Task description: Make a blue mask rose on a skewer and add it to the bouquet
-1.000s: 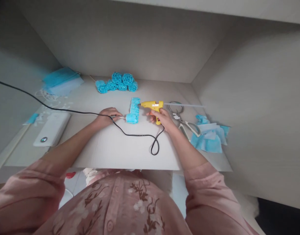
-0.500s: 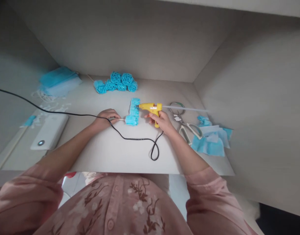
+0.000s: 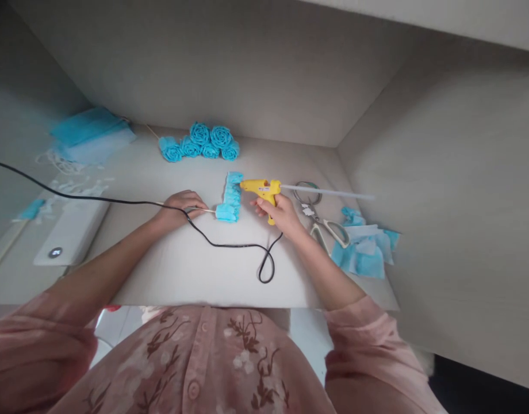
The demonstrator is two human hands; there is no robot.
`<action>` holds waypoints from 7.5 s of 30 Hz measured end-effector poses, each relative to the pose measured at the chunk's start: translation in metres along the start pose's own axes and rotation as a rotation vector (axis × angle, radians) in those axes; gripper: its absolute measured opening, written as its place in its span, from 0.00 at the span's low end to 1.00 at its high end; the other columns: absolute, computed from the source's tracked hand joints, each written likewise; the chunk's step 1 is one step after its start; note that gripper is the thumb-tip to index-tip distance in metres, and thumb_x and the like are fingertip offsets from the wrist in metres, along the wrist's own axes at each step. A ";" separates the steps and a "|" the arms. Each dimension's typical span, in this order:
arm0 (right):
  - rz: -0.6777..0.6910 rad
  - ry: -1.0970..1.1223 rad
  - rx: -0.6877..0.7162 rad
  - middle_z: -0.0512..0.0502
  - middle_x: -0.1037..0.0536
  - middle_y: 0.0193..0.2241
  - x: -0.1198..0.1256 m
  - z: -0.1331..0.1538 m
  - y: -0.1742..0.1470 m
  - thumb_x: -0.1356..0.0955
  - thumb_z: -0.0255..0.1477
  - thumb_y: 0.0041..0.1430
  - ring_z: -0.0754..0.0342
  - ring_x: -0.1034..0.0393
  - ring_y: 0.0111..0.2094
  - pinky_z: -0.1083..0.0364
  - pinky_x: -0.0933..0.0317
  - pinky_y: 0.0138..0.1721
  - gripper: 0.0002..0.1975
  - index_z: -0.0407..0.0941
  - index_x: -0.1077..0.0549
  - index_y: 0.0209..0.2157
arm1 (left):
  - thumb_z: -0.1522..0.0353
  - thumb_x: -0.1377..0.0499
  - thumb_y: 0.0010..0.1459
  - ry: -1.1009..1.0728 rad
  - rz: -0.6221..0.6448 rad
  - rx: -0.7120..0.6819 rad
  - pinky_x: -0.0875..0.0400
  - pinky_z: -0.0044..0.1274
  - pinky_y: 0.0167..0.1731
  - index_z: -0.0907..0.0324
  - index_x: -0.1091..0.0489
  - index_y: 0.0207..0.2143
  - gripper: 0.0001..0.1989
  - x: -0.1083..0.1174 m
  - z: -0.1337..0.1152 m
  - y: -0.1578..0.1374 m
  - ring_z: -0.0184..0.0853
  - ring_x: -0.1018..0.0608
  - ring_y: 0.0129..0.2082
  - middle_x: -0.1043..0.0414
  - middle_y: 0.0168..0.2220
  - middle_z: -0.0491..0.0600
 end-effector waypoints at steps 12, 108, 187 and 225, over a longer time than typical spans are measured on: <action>0.046 -0.127 -0.005 0.42 0.19 0.31 0.002 -0.009 -0.009 0.29 0.61 0.51 0.52 0.30 0.29 0.54 0.38 0.29 0.30 0.45 0.23 0.33 | 0.60 0.43 0.71 0.001 0.033 0.050 0.28 0.23 0.39 0.56 0.17 0.34 0.18 0.007 -0.013 0.001 0.33 0.20 0.35 0.18 0.33 0.50; 0.166 -0.248 0.037 0.41 0.18 0.33 0.021 0.002 -0.011 0.32 0.55 0.61 0.53 0.32 0.28 0.54 0.42 0.27 0.26 0.44 0.20 0.35 | 0.63 0.42 0.70 -0.028 0.086 0.055 0.31 0.20 0.38 0.57 0.18 0.36 0.15 0.003 -0.005 -0.003 0.31 0.22 0.35 0.21 0.34 0.50; 0.027 -0.002 -0.045 0.46 0.23 0.25 0.007 -0.016 -0.007 0.29 0.60 0.53 0.56 0.34 0.25 0.56 0.38 0.28 0.29 0.46 0.28 0.27 | 0.64 0.44 0.71 0.084 0.099 0.034 0.30 0.23 0.41 0.55 0.17 0.38 0.15 0.000 0.001 -0.001 0.34 0.21 0.37 0.19 0.36 0.50; 0.198 0.631 -0.022 0.44 0.16 0.40 -0.032 -0.016 -0.002 0.27 0.51 0.60 0.47 0.19 0.45 0.41 0.26 0.58 0.22 0.46 0.23 0.42 | 0.56 0.46 0.73 0.039 0.049 -0.077 0.30 0.27 0.42 0.57 0.18 0.37 0.21 0.008 -0.012 0.002 0.35 0.21 0.36 0.20 0.35 0.51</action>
Point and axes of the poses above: each hand's wrist, its own y-axis towards the middle knuckle, its own x-axis out of the back of the hand, z = x × y, the point moved 6 cm from there along y, towards the middle knuckle
